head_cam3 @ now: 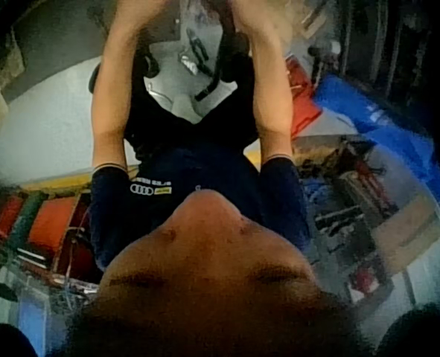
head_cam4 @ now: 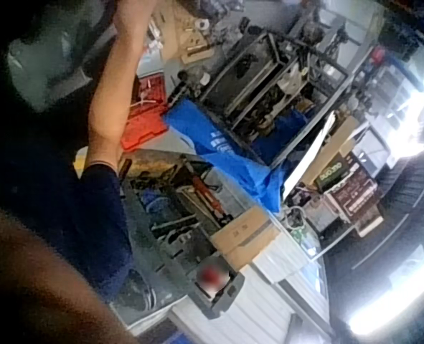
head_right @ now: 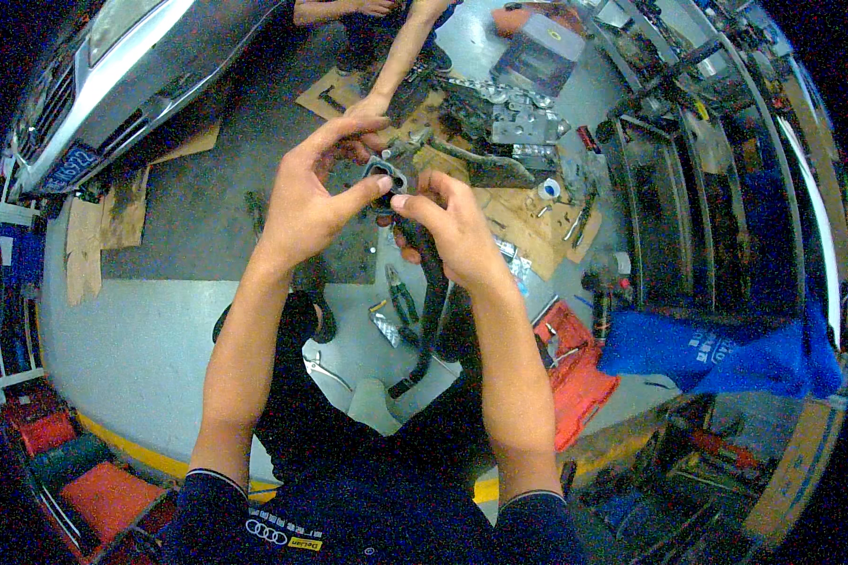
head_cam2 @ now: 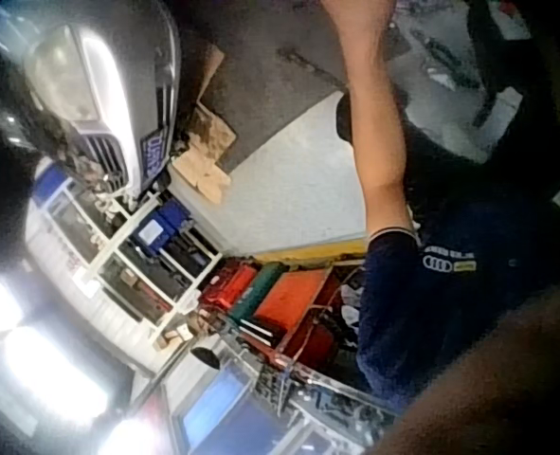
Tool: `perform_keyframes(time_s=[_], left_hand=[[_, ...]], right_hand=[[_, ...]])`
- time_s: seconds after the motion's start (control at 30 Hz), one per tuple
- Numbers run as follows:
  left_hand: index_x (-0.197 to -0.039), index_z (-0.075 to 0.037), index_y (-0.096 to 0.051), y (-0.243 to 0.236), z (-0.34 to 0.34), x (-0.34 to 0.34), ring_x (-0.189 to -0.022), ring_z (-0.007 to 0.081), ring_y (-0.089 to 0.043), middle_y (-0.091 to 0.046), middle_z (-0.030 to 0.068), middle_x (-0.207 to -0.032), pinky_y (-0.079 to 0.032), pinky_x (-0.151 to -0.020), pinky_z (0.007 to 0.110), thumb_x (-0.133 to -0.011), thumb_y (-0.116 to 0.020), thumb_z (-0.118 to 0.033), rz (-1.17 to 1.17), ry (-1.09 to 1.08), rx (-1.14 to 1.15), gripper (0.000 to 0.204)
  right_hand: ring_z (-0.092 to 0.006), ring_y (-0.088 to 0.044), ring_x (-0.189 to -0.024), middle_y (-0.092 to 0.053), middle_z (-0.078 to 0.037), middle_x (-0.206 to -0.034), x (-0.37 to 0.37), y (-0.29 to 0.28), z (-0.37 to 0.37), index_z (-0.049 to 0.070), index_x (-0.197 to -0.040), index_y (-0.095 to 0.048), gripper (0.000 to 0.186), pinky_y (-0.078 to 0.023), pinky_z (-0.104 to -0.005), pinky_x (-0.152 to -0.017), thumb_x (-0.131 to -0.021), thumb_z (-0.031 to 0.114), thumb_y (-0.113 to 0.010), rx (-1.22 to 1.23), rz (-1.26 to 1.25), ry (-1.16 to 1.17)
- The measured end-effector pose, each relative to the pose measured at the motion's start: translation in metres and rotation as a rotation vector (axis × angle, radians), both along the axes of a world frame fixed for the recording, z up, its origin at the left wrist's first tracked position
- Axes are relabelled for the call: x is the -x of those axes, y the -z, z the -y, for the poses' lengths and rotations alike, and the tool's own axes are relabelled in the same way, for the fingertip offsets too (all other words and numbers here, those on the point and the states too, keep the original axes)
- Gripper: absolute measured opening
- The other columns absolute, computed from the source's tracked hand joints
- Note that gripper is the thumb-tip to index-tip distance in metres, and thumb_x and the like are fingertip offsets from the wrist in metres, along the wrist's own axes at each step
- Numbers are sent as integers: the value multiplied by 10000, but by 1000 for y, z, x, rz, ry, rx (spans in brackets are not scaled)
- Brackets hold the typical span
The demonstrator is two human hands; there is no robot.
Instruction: The person sits on the floor of a garage and cleans a metal car part using a rag. They then apply a sealant from a tube to the part's edges and use a screwdriver to adjust a small component. The person continues to wipe and inspect the part throughout the clip.
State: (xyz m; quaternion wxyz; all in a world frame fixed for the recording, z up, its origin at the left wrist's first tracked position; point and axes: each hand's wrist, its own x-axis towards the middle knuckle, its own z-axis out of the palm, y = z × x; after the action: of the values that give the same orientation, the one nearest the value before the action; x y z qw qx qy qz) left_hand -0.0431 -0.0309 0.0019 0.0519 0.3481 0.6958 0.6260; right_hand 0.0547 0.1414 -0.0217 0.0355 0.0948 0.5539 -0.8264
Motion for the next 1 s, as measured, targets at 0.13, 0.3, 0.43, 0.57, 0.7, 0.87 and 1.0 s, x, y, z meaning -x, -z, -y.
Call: perform_keyframes(time_s=[0.13, 0.3, 0.43, 0.57, 0.7, 0.87, 1.0], left_hand=[[-1314, 5, -641, 3, 2, 2, -1046, 141, -617, -695, 80, -1158, -490, -971, 299, -793, -793, -10, 18, 28, -57, 543], [-1308, 18, -642, 0, 3, 1, -1025, 142, -639, -701, 95, -1155, -514, -943, 293, -846, -748, 0, 134, 39, -92, 474], [-1286, 26, -654, 2, 3, 3, -1002, 138, -646, -704, 98, -1139, -525, -924, 290, -862, -734, 6, 131, 22, -93, 432], [-1268, 25, -665, 4, 2, 3, -995, 139, -651, -704, 95, -1124, -536, -901, 286, -868, -731, 7, 122, 16, -89, 406], [-1264, 22, -669, 2, 3, 3, -1011, 146, -662, -707, 92, -1108, -537, -913, 290, -867, -736, -10, 227, 29, -103, 403], [-1264, 20, -667, -1, 6, 7, -1074, 189, -683, -717, 113, -1163, -532, -971, 317, -873, -733, -50, 366, 72, -212, 403], [-1260, 20, -666, -1, 9, 7, -1098, 205, -685, -716, 117, -1198, -533, -983, 328, -877, -732, -60, 384, 60, -215, 397]], right_hand=[[-146, -569, -576, -625, -90, -787, -1, -2, 1, 0, -972, -569, 203, -426, -289, -438, -936, 159, -689, 23, 3, 0], [-142, -558, -568, -622, -88, -780, 0, -2, 2, 11, -944, -561, 209, -422, -289, -437, -935, 172, -695, 24, 7, -4], [-145, -562, -570, -617, -84, -770, 0, -3, 2, 14, -938, -559, 211, -418, -290, -437, -935, 175, -694, 4, 7, -20], [-151, -574, -579, -616, -86, -775, -1, -4, 3, 12, -937, -557, 213, -416, -290, -436, -932, 174, -695, -1, 11, -15], [-161, -584, -587, -633, -105, -803, -1, -5, 2, 0, -947, -562, 215, -423, -288, -442, -924, 168, -695, 12, 28, -17], [-171, -585, -582, -683, -158, -873, 0, -11, 3, -16, -954, -565, 219, -436, -289, -450, -920, 167, -682, 57, -2, -48], [-173, -588, -591, -696, -177, -900, 0, -12, 1, -23, -966, -567, 217, -438, -288, -452, -922, 163, -671, 58, 9, -48]])
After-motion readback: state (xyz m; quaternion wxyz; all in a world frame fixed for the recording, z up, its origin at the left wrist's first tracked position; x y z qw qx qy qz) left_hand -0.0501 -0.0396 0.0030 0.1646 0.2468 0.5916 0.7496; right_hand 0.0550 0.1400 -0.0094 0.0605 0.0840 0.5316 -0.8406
